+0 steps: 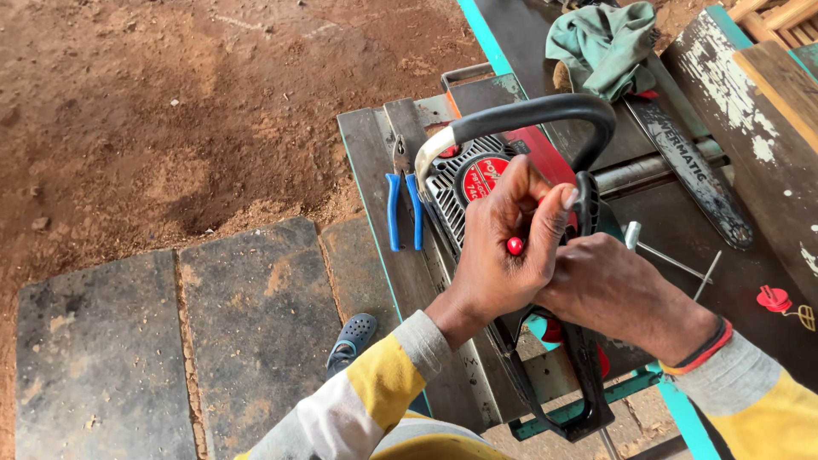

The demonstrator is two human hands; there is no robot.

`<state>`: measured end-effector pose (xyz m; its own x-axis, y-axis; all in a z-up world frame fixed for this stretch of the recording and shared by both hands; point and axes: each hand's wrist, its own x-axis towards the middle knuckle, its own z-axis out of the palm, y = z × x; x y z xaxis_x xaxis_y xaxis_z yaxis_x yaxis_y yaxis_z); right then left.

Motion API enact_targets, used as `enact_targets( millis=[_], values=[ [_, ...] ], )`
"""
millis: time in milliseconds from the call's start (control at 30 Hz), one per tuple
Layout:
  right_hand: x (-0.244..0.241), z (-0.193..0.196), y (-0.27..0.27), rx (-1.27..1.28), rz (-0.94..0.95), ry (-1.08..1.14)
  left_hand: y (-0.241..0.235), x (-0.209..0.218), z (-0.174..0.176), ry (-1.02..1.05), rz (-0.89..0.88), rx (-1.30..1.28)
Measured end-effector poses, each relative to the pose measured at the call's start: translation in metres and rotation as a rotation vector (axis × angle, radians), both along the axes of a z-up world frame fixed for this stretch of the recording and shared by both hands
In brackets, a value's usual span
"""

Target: The person uses red pliers to adjust a small metal clip or wire on the chainsaw's handle and trigger area. They repeatedly grip, pull, and reposition the clip while holding the chainsaw steady with the other hand. The person also briefly uses a green T-handle tool to adjust a red knob on the chainsaw.

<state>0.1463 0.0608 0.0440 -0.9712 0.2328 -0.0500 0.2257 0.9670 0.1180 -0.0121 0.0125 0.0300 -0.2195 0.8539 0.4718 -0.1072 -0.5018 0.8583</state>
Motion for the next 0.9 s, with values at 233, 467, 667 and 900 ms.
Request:
enact_targets(
  millis=[233, 467, 667, 900],
  values=[
    [0.003, -0.003, 0.003, 0.027, 0.049, 0.004, -0.001, 0.0, -0.002, -0.029, -0.017, -0.007],
    [0.013, -0.01, 0.0, -0.019, 0.106, 0.032, -0.003, 0.001, -0.002, -0.054, -0.028, -0.011],
    [0.017, -0.012, -0.003, -0.026, 0.093, 0.042, -0.006, -0.001, -0.003, -0.095, -0.042, -0.023],
    [0.019, -0.012, -0.005, -0.008, 0.11, 0.096, -0.006, 0.001, -0.004, -0.141, -0.062, -0.022]
  ],
)
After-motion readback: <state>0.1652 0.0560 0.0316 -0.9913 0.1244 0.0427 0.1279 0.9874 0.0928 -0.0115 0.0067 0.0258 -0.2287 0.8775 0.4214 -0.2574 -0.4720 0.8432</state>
